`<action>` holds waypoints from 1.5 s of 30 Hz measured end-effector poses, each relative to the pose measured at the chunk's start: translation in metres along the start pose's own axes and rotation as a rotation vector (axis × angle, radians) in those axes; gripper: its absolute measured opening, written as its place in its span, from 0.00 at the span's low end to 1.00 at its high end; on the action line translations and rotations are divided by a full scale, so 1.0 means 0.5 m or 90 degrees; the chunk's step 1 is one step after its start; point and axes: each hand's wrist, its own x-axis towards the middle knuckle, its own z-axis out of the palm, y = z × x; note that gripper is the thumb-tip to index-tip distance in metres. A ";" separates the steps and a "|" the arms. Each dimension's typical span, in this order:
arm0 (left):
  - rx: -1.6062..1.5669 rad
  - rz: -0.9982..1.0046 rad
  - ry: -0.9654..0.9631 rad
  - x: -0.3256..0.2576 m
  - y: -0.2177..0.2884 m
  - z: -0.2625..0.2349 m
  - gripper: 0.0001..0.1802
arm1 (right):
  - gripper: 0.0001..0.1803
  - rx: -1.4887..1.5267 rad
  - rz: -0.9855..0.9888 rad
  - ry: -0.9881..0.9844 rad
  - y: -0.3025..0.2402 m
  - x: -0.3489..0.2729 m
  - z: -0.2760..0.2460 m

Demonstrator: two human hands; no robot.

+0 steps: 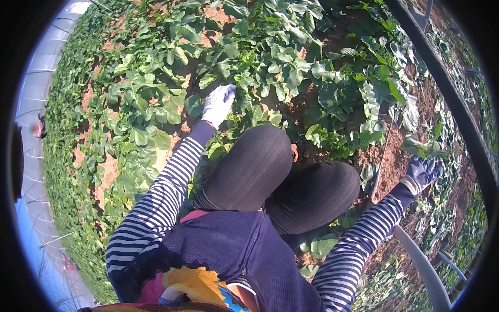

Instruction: The person kneels in a garden bed and removes weeds by hand from around leafy green plants. The person pulls weeds from the soil and discards them to the side while moving along the row.

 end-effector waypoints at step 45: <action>-0.525 -0.434 -0.067 0.183 -0.218 0.129 0.09 | 0.17 -0.121 0.243 -0.398 0.018 -0.289 0.463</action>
